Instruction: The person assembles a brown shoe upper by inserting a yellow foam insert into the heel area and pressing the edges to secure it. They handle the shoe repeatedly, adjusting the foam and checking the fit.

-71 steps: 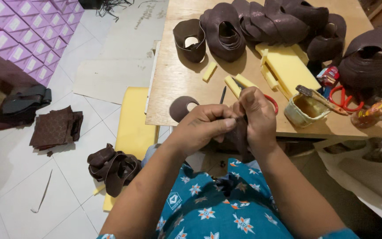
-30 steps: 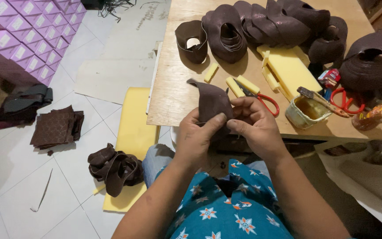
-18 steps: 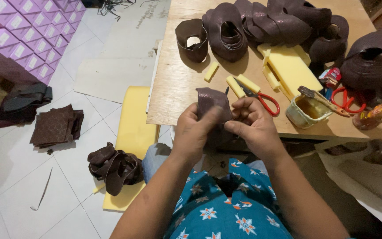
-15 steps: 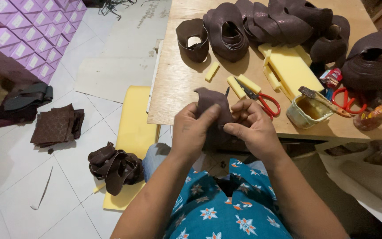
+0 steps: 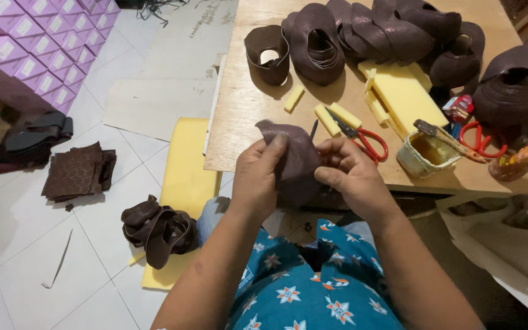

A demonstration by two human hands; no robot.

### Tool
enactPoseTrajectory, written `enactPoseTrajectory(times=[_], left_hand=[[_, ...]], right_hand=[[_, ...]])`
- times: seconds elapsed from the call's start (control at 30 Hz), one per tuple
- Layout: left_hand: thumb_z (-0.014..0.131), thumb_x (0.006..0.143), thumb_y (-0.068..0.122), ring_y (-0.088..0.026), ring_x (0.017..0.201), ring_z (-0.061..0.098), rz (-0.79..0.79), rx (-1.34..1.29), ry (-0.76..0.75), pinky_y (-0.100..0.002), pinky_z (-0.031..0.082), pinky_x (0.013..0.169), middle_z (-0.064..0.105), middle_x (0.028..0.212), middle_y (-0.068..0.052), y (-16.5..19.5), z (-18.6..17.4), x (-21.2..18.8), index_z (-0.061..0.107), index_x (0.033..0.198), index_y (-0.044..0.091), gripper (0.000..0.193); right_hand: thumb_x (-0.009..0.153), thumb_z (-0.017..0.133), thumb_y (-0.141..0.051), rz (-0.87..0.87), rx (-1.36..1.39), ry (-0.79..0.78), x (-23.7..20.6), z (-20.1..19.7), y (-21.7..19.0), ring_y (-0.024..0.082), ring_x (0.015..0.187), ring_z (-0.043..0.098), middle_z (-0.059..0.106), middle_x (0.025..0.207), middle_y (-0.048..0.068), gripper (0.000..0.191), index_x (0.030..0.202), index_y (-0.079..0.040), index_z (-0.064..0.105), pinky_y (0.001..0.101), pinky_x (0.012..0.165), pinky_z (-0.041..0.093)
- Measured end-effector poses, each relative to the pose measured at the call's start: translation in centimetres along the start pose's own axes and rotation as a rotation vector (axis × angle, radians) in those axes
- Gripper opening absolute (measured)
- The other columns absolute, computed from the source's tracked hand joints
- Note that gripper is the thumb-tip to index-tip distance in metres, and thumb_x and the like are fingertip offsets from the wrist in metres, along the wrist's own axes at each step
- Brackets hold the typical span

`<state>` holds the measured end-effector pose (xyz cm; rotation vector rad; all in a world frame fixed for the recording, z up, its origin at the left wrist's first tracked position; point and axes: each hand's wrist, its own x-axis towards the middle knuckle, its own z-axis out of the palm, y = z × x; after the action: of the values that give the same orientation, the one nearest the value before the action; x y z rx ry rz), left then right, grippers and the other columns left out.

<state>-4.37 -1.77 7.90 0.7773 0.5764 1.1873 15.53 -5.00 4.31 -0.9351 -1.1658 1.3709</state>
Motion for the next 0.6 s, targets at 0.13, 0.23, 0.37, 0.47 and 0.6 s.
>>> enactPoseTrajectory(times=[0.13, 0.23, 0.37, 0.47, 0.6], left_hand=[[0.064, 0.096, 0.026, -0.012, 0.082, 0.068, -0.102, -0.023, 0.005, -0.026, 0.055, 0.074, 0.074, 0.098, -0.008, 0.3, 0.4, -0.5, 0.068, 0.109, 0.001, 0.028], [0.072, 0.096, 0.015, -0.011, 0.076, 0.062, -0.053, 0.249, 0.029, -0.027, 0.05, 0.067, 0.071, 0.096, -0.008, -0.5, 0.9, -0.8, 0.066, 0.114, 0.001, 0.024], [0.073, 0.097, 0.016, -0.012, 0.081, 0.068, -0.007, 0.077, 0.016, -0.028, 0.059, 0.075, 0.072, 0.097, -0.01, -1.1, 0.8, -0.3, 0.066, 0.108, -0.005, 0.025], [0.072, 0.096, 0.021, -0.014, 0.081, 0.07, -0.066, -0.071, 0.01, -0.028, 0.06, 0.073, 0.074, 0.096, -0.011, -0.9, 0.8, 0.0, 0.067, 0.108, -0.004, 0.028], [0.068, 0.093, 0.025, -0.013, 0.079, 0.071, -0.147, 0.009, 0.041, -0.027, 0.058, 0.065, 0.075, 0.095, -0.008, -0.3, 1.2, -0.2, 0.063, 0.11, 0.006, 0.026]], right_hand=[[0.1, 0.072, -0.005, -0.046, 0.258, 0.036, 0.2, -0.1, 0.9, 0.014, 0.097, 0.061, 0.066, 0.11, 0.006, 0.027, 0.125, 0.001, 0.061, 0.0302, 0.086, 0.049], [0.099, 0.071, -0.007, -0.059, 0.425, 0.015, 0.2, 0.6, 1.2, 0.016, 0.103, 0.065, 0.069, 0.113, 0.008, 0.025, 0.121, -0.001, 0.061, 0.0333, 0.094, 0.052], [0.098, 0.068, -0.008, -0.056, 0.428, 0.019, 0.2, 1.2, 1.0, 0.016, 0.106, 0.067, 0.07, 0.112, 0.007, 0.02, 0.116, -0.003, 0.062, 0.0333, 0.1, 0.052], [0.104, 0.066, -0.011, -0.048, 0.574, 0.056, 0.4, 1.8, 1.1, 0.016, 0.104, 0.067, 0.07, 0.11, 0.006, 0.013, 0.115, -0.004, 0.062, 0.0347, 0.099, 0.052], [0.108, 0.06, -0.023, -0.056, 0.728, 0.052, 0.6, 2.3, 1.3, 0.015, 0.107, 0.068, 0.07, 0.111, 0.005, 0.02, 0.113, -0.004, 0.062, 0.035, 0.102, 0.053]])
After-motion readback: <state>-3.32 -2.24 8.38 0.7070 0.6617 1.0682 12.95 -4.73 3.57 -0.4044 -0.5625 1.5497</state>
